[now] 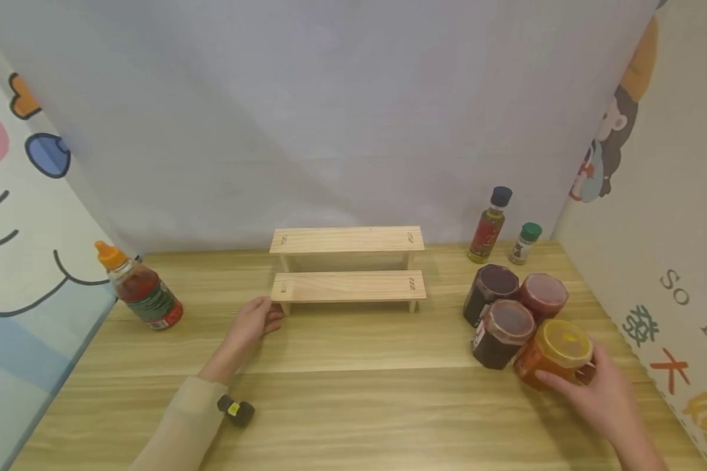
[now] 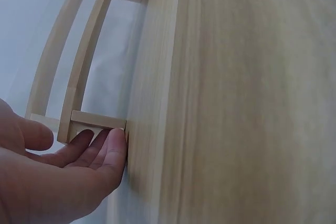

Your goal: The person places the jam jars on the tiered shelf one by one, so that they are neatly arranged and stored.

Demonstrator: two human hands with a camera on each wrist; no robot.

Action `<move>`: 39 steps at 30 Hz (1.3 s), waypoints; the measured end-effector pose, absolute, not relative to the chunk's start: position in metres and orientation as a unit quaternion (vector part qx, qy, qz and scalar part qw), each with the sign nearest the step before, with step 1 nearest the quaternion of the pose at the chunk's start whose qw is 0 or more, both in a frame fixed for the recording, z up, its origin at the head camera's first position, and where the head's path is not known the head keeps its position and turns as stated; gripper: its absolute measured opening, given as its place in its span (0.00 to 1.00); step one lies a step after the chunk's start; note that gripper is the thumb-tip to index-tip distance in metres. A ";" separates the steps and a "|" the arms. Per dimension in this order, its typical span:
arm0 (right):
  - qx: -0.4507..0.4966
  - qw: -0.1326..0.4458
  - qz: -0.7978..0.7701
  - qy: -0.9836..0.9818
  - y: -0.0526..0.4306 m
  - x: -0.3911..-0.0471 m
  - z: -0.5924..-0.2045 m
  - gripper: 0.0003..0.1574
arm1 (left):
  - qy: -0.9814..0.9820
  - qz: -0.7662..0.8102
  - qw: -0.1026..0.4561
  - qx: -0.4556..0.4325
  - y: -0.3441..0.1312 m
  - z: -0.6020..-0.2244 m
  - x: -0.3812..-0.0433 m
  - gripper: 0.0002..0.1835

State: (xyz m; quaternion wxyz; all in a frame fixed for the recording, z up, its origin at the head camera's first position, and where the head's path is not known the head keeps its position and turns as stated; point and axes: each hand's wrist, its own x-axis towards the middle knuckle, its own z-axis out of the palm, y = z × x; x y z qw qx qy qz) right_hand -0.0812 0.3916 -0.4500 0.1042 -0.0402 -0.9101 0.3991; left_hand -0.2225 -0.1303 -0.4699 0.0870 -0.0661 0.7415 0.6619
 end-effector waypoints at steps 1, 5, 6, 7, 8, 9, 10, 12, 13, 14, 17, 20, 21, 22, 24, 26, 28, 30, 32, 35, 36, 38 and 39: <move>-0.044 0.103 0.400 -0.910 0.391 -0.081 -0.451 0.49 | 0.742 0.662 0.087 -0.066 -0.130 -0.470 -0.223 0.22; -0.048 0.099 0.396 -0.912 0.391 -0.082 -0.452 0.50 | 0.741 0.663 0.084 -0.070 -0.129 -0.470 -0.224 0.20; -0.051 0.097 0.388 -0.915 0.391 -0.082 -0.453 0.50 | 0.741 0.663 0.083 -0.072 -0.129 -0.471 -0.224 0.20; -0.054 0.095 0.383 -0.917 0.391 -0.082 -0.453 0.51 | 0.740 0.663 0.081 -0.074 -0.129 -0.471 -0.225 0.19; -0.056 0.093 0.375 -0.921 0.392 -0.082 -0.453 0.51 | 0.741 0.663 0.080 -0.075 -0.129 -0.471 -0.225 0.19; -0.059 0.090 0.369 -0.923 0.392 -0.081 -0.454 0.51 | 0.741 0.662 0.077 -0.076 -0.129 -0.471 -0.225 0.19; -0.062 0.088 0.366 -0.924 0.393 -0.081 -0.454 0.51 | 0.742 0.662 0.075 -0.077 -0.129 -0.472 -0.224 0.19; -0.064 0.083 0.369 -0.924 0.393 -0.081 -0.454 0.51 | 0.741 0.662 0.072 -0.081 -0.129 -0.472 -0.224 0.19; -0.065 0.081 0.372 -0.922 0.393 -0.081 -0.454 0.51 | 0.741 0.662 0.071 -0.082 -0.129 -0.473 -0.224 0.19; -0.065 0.079 0.375 -0.921 0.393 -0.081 -0.454 0.51 | 0.743 0.661 0.070 -0.083 -0.129 -0.473 -0.224 0.19; -0.066 0.078 0.383 -0.918 0.393 -0.081 -0.453 0.51 | 0.744 0.659 0.067 -0.087 -0.129 -0.473 -0.224 0.19; -0.068 0.080 0.379 -0.920 0.393 -0.081 -0.454 0.50 | 0.749 0.654 0.062 -0.086 -0.129 -0.474 -0.224 0.19; -0.069 0.082 0.374 -0.921 0.393 -0.081 -0.453 0.49 | 0.750 0.653 0.059 -0.086 -0.129 -0.474 -0.224 0.20; -0.069 0.083 0.371 -0.922 0.393 -0.081 -0.453 0.48 | 0.751 0.652 0.057 -0.087 -0.129 -0.474 -0.225 0.20; -0.073 0.081 0.366 -0.924 0.393 -0.082 -0.452 0.48 | 0.753 0.651 0.051 -0.086 -0.128 -0.475 -0.225 0.20; -0.074 0.079 0.364 -0.925 0.394 -0.083 -0.452 0.47 | 0.753 0.650 0.047 -0.088 -0.129 -0.475 -0.225 0.20; -0.075 0.080 0.363 -0.925 0.394 -0.084 -0.451 0.48 | 0.754 0.649 0.047 -0.092 -0.129 -0.475 -0.225 0.19; -0.076 0.081 0.363 -0.925 0.395 -0.084 -0.452 0.48 | 0.754 0.648 0.047 -0.093 -0.129 -0.475 -0.225 0.20; -0.077 0.087 0.363 -0.925 0.395 -0.085 -0.453 0.48 | 0.755 0.647 0.048 -0.092 -0.129 -0.475 -0.225 0.20; -0.080 0.088 0.361 -0.925 0.396 -0.084 -0.453 0.48 | 0.755 0.647 0.048 -0.094 -0.128 -0.474 -0.225 0.20; -0.083 0.089 0.358 -0.926 0.396 -0.085 -0.454 0.48 | 0.755 0.647 0.048 -0.094 -0.128 -0.474 -0.225 0.20; -0.086 0.091 0.357 -0.926 0.396 -0.084 -0.453 0.48 | 0.756 0.645 0.049 -0.095 -0.128 -0.473 -0.225 0.20; -0.086 0.091 0.360 -0.924 0.396 -0.085 -0.453 0.48 | 0.757 0.645 0.049 -0.094 -0.127 -0.473 -0.225 0.20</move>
